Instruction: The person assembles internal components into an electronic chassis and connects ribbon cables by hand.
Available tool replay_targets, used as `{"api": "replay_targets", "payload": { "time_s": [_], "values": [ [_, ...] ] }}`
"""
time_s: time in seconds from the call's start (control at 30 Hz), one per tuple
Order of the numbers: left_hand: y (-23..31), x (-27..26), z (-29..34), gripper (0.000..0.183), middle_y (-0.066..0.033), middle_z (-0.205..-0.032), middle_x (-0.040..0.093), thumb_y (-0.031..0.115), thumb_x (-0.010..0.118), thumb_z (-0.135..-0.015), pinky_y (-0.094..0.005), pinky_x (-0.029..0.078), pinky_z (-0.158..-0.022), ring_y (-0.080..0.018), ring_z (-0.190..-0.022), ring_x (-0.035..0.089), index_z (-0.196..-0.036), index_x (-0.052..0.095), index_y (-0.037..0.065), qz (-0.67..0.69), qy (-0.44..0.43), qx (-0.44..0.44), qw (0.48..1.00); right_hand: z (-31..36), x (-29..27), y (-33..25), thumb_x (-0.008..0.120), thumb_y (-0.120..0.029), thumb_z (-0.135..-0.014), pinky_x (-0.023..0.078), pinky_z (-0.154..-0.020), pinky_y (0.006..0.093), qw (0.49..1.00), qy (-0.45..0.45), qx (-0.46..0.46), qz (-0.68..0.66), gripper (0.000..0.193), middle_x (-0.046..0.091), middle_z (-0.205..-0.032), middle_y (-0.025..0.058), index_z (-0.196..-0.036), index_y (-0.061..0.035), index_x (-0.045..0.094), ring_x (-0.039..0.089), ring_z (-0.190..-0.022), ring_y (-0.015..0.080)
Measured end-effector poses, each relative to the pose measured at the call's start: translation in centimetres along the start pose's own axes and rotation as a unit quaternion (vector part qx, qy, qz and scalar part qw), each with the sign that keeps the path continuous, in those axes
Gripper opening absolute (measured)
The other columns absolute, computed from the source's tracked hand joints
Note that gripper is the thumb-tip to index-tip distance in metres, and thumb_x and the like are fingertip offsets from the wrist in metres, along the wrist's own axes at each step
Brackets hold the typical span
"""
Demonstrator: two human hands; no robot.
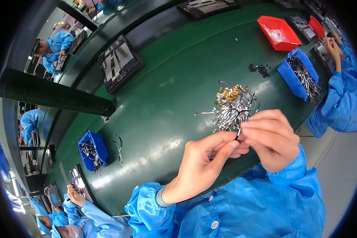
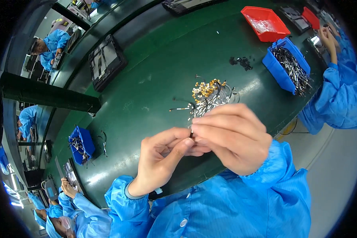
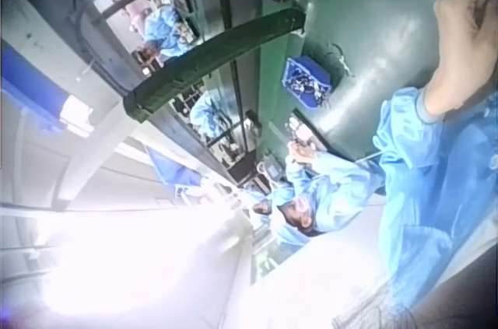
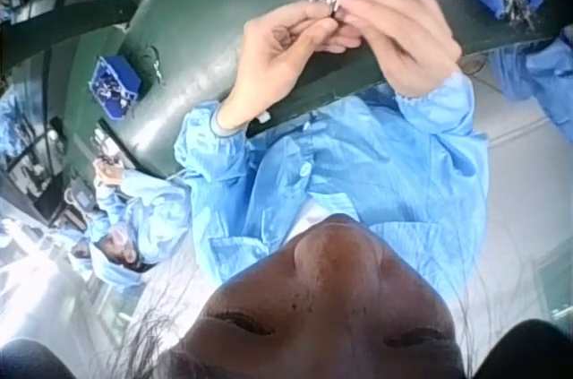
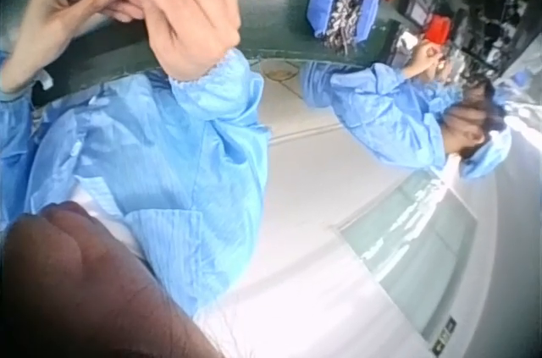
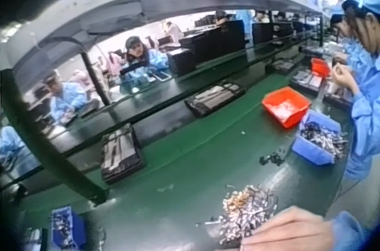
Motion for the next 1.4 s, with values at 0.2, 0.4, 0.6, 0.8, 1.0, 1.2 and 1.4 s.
{"api": "replay_targets", "payload": {
  "time_s": [0.2, 0.4, 0.6, 0.8, 1.0, 1.2, 1.4],
  "values": [
    [3.8, 1.0, 0.5, 0.014, -0.0169, -0.087, 0.069, 0.001, 0.062, -0.088, -0.032, 0.054, -0.062, -0.0289, -0.08, 0.07, -0.102, 0.063, -0.002, -0.273, 0.024, 0.176, 0.945, 0.1, 0.5, 0.2, 0.076, -0.004, -0.068, 0.055, -0.075, 0.0333, 0.999, -0.015, -0.014, -0.029, 0.026, 0.07, -0.096, 0.0095, -0.094, -0.001, 0.072, 0.066, -0.087, 0.0251],
    [8.1, 1.7, -5.9, 0.012, -0.0138, -0.086, 0.069, 0.0, 0.055, -0.09, -0.0285, 0.053, -0.072, -0.0198, -0.082, 0.069, -0.094, 0.065, -0.004, -0.341, -0.007, 0.266, 0.901, -4.9, -4.8, 3.7, 0.062, 0.002, -0.081, 0.053, -0.07, 0.0303, 0.989, 0.089, -0.041, 0.114, 0.012, 0.068, -0.085, 0.0118, -0.092, 0.0003, 0.067, 0.067, -0.081, 0.0235],
    [5.6, -9.9, -21.5, 0.021, -0.0133, -0.095, 0.07, 0.009, 0.052, -0.095, -0.0276, 0.057, -0.074, -0.0204, -0.086, 0.07, -0.101, 0.065, -0.006, -0.133, 0.127, 0.149, 0.972, -12.7, -16.1, 29.8, 0.061, -0.001, -0.073, 0.054, -0.064, 0.0365, 0.908, -0.045, 0.049, 0.413, 0.01, 0.066, -0.073, 0.0199, -0.078, 0.0003, 0.069, 0.069, -0.07, 0.0298],
    [-2.6, -20.1, -30.4, 0.019, -0.0007, -0.102, 0.065, 0.018, 0.055, -0.097, -0.0231, 0.045, -0.079, -0.0075, -0.09, 0.057, -0.101, 0.067, 0.004, -0.022, 0.244, 0.13, 0.961, -17.2, -13.2, 36.8, 0.073, -0.005, -0.059, 0.055, -0.067, 0.037, 0.874, -0.205, 0.179, 0.403, 0.012, 0.068, -0.071, 0.0155, -0.07, -0.0028, 0.071, 0.069, -0.071, 0.0286],
    [-1.7, -17.5, -37.2, 0.02, -0.005, -0.096, 0.068, 0.016, 0.058, -0.094, -0.0272, 0.041, -0.089, -0.0144, -0.093, 0.058, -0.095, 0.072, 0.002, -0.037, 0.224, 0.205, 0.952, -25.0, -3.4, 46.5, 0.065, -0.034, -0.085, 0.051, -0.09, 0.0381, 0.915, -0.117, 0.209, 0.325, 0.05, 0.066, -0.112, 0.0192, -0.123, -0.0025, 0.059, 0.065, -0.102, 0.0323],
    [-1.5, -19.2, -33.7, 0.017, -0.0017, -0.085, 0.067, 0.013, 0.06, -0.091, -0.0256, 0.041, -0.082, -0.0116, -0.084, 0.056, -0.093, 0.073, 0.002, -0.004, 0.289, 0.137, 0.948, -24.2, 2.0, 48.6, 0.068, -0.019, -0.084, 0.048, -0.094, 0.0445, 0.915, 0.061, 0.397, 0.036, 0.061, 0.06, -0.12, 0.0174, -0.139, -0.0074, 0.044, 0.06, -0.108, 0.0299],
    [3.8, -11.1, -12.4, 0.013, -0.0017, -0.089, 0.066, 0.006, 0.057, -0.09, -0.0246, 0.046, -0.075, -0.0114, -0.082, 0.059, -0.095, 0.068, 0.001, -0.08, 0.026, -0.024, 0.996, -24.6, 2.4, 31.4, 0.065, -0.009, -0.088, 0.054, -0.085, 0.045, 0.875, -0.115, 0.367, -0.296, 0.063, 0.057, -0.118, 0.0135, -0.144, -0.0013, 0.034, 0.06, -0.101, 0.0213]
  ]
}}
Point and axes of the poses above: each hand's wrist, its own z-axis away from the middle knuckle, its own x-axis out of the palm, y = z × x, the point moved 9 cm from there along -z, towards the middle knuckle
